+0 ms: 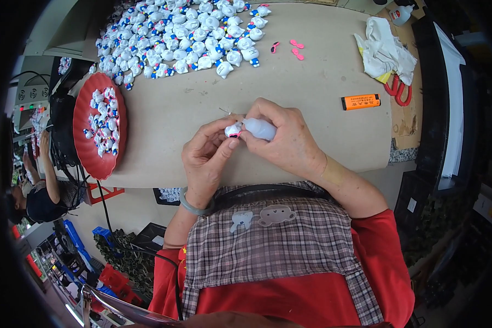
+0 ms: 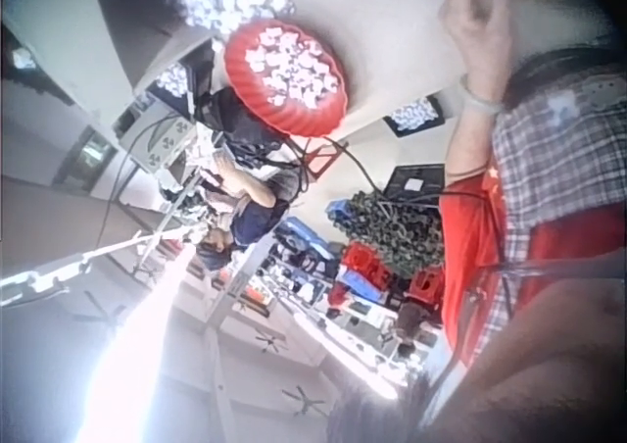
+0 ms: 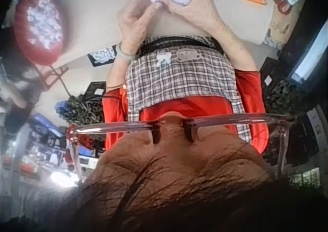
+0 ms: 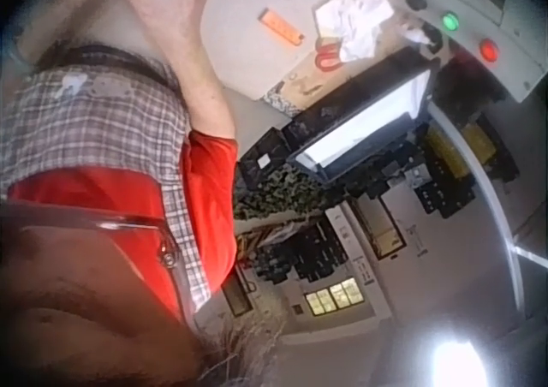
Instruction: The person assembles plastic figurines by gluing pink bows onto cat heads with a glue bottle.
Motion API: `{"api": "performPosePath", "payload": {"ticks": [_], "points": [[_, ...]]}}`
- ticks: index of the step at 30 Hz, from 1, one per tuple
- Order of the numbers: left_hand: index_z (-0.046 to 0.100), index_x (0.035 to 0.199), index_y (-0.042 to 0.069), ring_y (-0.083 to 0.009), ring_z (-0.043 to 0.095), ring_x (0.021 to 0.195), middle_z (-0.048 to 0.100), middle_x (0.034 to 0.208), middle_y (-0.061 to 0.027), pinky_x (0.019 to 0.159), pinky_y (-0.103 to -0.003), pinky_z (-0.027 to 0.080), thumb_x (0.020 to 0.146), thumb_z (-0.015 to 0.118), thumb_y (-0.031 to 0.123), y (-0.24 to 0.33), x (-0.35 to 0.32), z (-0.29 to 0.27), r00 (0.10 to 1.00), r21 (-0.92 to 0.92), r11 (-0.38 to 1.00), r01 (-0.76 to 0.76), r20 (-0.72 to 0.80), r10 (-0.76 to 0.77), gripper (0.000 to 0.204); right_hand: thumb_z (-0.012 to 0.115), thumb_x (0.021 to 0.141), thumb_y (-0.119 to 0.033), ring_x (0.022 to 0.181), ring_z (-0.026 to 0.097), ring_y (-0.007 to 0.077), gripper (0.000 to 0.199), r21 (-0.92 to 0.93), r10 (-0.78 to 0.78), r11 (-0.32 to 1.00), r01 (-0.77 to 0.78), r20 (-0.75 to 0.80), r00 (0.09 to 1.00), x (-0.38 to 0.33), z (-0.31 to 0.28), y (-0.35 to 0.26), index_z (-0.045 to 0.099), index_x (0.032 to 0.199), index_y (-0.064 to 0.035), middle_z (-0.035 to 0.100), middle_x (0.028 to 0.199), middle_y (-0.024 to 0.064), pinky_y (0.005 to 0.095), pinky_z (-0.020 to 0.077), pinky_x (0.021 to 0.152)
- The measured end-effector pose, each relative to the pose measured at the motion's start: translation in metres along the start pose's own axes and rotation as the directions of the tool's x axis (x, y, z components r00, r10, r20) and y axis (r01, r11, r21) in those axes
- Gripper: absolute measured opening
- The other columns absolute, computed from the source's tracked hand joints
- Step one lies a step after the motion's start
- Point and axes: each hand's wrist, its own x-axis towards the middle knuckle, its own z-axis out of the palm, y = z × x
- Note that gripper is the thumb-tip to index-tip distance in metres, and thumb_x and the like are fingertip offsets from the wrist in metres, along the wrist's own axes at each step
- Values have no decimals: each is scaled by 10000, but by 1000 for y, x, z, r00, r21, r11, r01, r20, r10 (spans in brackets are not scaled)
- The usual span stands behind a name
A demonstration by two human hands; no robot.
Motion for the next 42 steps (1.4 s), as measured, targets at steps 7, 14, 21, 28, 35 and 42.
{"api": "performPosePath", "payload": {"ticks": [7, 14, 21, 28, 35, 42], "points": [[588, 1088, -41, -209, 599, 1038, 620, 1132, -172, 898, -313, 478, 855, 604, -28, -1, -3, -1, 1000, -24, 1000, -6, -12, 5, 233, 708, 787, -75, 589, 633, 117, 193, 222, 81, 972, -83, 21, 997, -3, 3, 1, 533, 858, -36, 626, 724, 56, 247, 501, 525], [573, 1093, -43, -243, 580, 1083, 620, 1119, -176, 945, -346, 453, 877, 579, -14, -4, -4, -3, 1000, -63, 998, -3, 6, 3, 219, 743, 776, -98, 575, 619, 105, 230, 199, 19, 980, -19, 3, 1000, -2, 4, 8, 537, 855, -35, 626, 731, 53, 237, 488, 502], [548, 1121, -43, -240, 574, 1086, 599, 1153, -187, 948, -349, 456, 888, 574, -5, -3, 0, -4, 1000, -122, 992, 21, 21, -18, 238, 739, 783, -103, 573, 599, 95, 223, 182, 5, 983, -3, -11, 1000, 1, 4, 6, 539, 856, -35, 628, 746, 51, 235, 479, 503], [542, 1133, -40, -221, 577, 1082, 593, 1167, -175, 942, -322, 468, 895, 559, -16, 5, -1, -8, 994, -219, 971, 93, -36, -103, 240, 717, 801, -76, 582, 559, 65, 178, 390, 115, 910, -143, 94, 989, 9, 6, -2, 556, 866, -36, 608, 762, 17, 215, 446, 498], [568, 1116, -43, -192, 592, 1061, 617, 1147, -150, 936, -308, 474, 883, 558, -50, -7, -6, -3, 989, -158, 977, 140, -20, -145, 234, 700, 797, -24, 562, 527, 50, 163, 313, 140, 941, -131, -5, 990, 0, 7, 0, 540, 831, -28, 567, 702, 5, 198, 426, 495], [627, 1048, 2, -159, 618, 950, 651, 1058, -104, 827, -277, 495, 843, 627, 0, 22, -4, -23, 996, 170, 985, 7, -90, 8, 205, 681, 801, -2, 567, 527, 52, 145, 333, 76, 940, -73, 4, 997, 0, 4, -2, 540, 829, -28, 569, 701, 12, 197, 433, 498]]}}
